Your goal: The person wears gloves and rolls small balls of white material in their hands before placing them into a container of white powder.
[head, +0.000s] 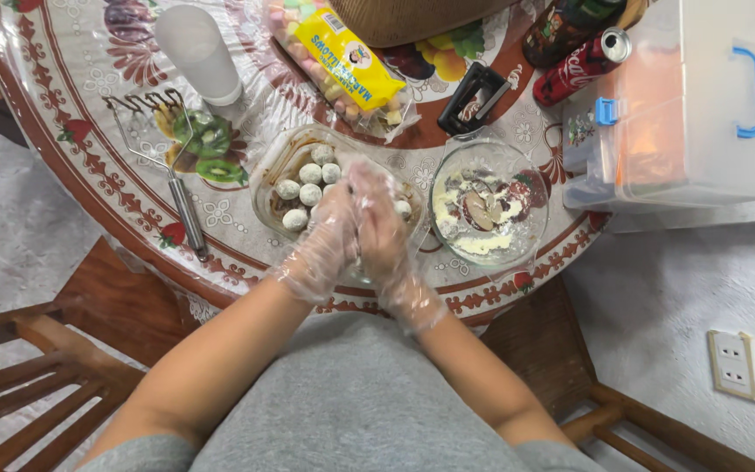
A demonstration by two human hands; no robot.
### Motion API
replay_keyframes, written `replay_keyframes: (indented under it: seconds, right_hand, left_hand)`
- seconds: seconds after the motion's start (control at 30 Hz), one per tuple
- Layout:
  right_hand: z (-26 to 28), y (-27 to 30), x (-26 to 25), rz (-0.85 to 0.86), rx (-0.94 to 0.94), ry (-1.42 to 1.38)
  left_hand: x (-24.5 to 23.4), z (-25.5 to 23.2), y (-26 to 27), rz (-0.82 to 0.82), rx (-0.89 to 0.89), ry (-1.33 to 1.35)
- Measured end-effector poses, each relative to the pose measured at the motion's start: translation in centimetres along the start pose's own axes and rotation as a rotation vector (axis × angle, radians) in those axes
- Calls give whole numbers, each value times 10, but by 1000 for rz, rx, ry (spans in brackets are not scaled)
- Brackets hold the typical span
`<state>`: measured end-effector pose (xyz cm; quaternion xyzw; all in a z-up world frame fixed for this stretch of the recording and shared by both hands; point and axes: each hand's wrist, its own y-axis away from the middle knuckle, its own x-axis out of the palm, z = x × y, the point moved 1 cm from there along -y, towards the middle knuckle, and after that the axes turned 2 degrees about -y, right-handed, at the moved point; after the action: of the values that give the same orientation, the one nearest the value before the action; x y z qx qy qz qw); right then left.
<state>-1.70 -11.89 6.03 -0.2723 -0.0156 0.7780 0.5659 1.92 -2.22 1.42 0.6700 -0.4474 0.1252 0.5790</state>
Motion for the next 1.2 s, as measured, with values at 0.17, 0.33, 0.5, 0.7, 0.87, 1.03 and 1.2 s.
replay_keyframes:
  seconds: [0.17, 0.33, 0.5, 0.7, 0.87, 1.03, 1.2]
  right_hand:
    - [-4, 2, -4, 23, 11, 35]
    - [-5, -7, -11, 64, -392, 500]
    - [9, -3, -6, 144, -83, 123]
    - [20, -13, -8, 138, 266, -112]
    - [-24, -23, 12, 160, -22, 132]
    - [-39, -17, 10, 224, 76, 102]
    - [-14, -36, 6, 220, 51, 73]
  left_hand:
    - [-7, 3, -13, -60, 26, -64]
    - [-7, 3, 3, -67, 59, -150]
    - [-1, -4, 9, 20, 28, -15]
    - [-1, -12, 11, 31, 49, 15]
    - [-1, 0, 19, -13, 14, 2]
    - [1, -17, 24, -29, -4, 22]
    - [-20, -5, 11, -130, -35, -162]
